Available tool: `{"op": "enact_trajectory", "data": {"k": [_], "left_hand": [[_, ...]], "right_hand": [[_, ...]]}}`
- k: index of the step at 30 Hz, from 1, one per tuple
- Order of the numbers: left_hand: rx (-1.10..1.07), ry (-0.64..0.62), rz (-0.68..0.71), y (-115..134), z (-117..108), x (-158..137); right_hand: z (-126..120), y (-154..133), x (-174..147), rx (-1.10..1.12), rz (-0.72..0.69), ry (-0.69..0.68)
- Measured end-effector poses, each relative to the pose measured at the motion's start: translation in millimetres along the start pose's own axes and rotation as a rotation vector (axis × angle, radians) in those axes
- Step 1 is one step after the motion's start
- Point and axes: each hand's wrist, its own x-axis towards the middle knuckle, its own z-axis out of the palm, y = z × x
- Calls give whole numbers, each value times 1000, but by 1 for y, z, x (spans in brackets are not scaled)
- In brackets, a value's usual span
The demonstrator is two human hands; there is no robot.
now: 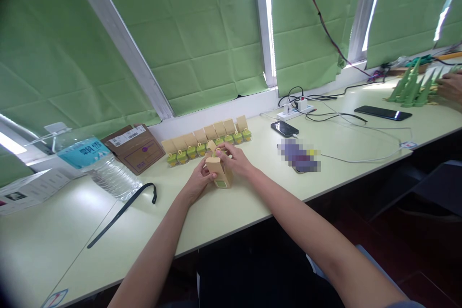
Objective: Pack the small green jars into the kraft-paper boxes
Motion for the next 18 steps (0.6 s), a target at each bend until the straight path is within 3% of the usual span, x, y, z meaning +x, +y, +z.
{"op": "enact_trajectory", "data": {"k": [10,18], "left_hand": [[26,25,3,-2,0,1],[28,18,-8,0,0,0]], "right_hand": [[1,-4,-1,-63,-67,41],[-1,9,1,-162,-92,-18]]}}
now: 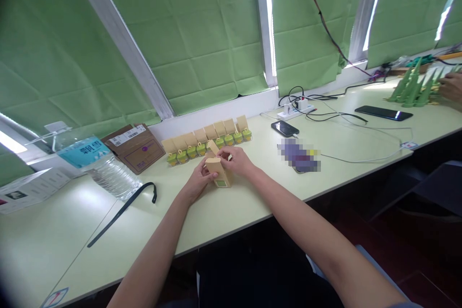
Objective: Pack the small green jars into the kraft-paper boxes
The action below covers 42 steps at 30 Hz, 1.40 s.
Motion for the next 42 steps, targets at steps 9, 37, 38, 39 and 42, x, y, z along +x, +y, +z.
{"op": "enact_trajectory", "data": {"k": [9,37,38,39,42], "left_hand": [[-12,-14,5,-1,0,1],[-157,159,149,-12,-19,11],[-139,160,140,-12,-18,11],[-122,161,130,-13,-18,12],[-105,164,125,-14,-18,12]], "right_hand": [[2,2,0,5,30,-39],[1,-3,-4,130,35,-236],[1,-3,-4,133,36,-240],[0,-3,-4,131,39,-241],[0,-3,-3,112,58,-231]]}}
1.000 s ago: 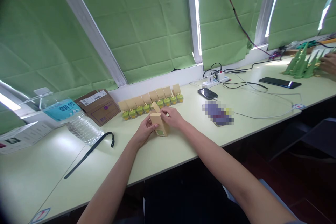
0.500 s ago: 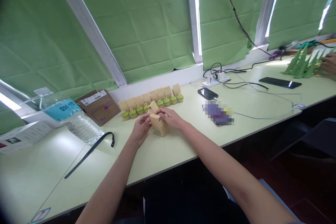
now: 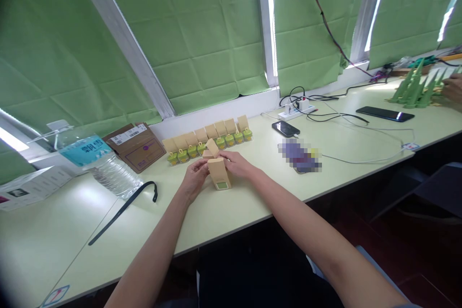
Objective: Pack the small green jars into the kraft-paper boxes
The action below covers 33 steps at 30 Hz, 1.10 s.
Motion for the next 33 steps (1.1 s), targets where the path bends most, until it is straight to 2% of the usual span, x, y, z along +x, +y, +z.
{"op": "enact_trajectory", "data": {"k": [7,15,18,25,30,33], "left_hand": [[39,-85,-5,7,6,-5],[-7,36,50,9,5,-3],[38,57,60,7,2,-1],[140,-41,33,7,9,-5],[188,-59,0,10,12,-7],[187,-60,10,9,10,-7]], "right_hand": [[0,1,-1,-57,44,-5],[0,4,2,-150,85,21],[0,6,3,-135,86,4],[1,11,4,-189,91,15],[-1,12,4,-190,168,124],[-2,9,4,-159,192,144]]}}
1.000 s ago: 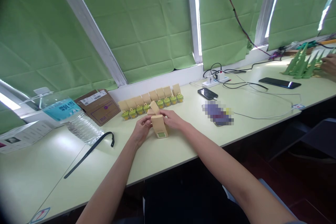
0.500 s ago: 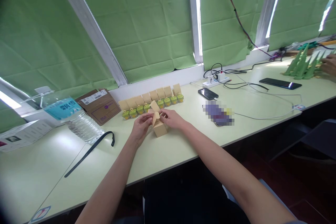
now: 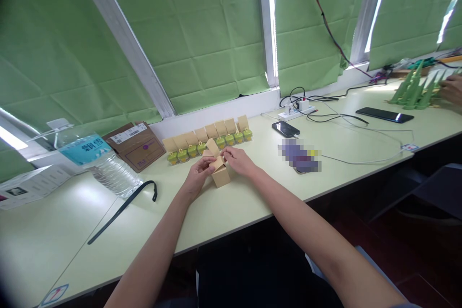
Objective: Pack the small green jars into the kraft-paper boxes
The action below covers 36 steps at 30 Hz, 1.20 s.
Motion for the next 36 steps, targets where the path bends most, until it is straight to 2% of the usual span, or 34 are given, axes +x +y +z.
{"op": "enact_trajectory", "data": {"k": [16,22,27,36], "left_hand": [[-43,6,2,-5,-2,2],[-17,7,-6,-3,-1,1],[-9,-10,-2,-3,-1,1],[8,-8,-1,-2,0,1]], "right_hand": [[-2,-14,-5,-32,-47,-137],[1,-4,-2,-96,-36,-109],[0,-7,-3,-52,-8,-78],[-2,-9,-5,-46,-35,-103]]}}
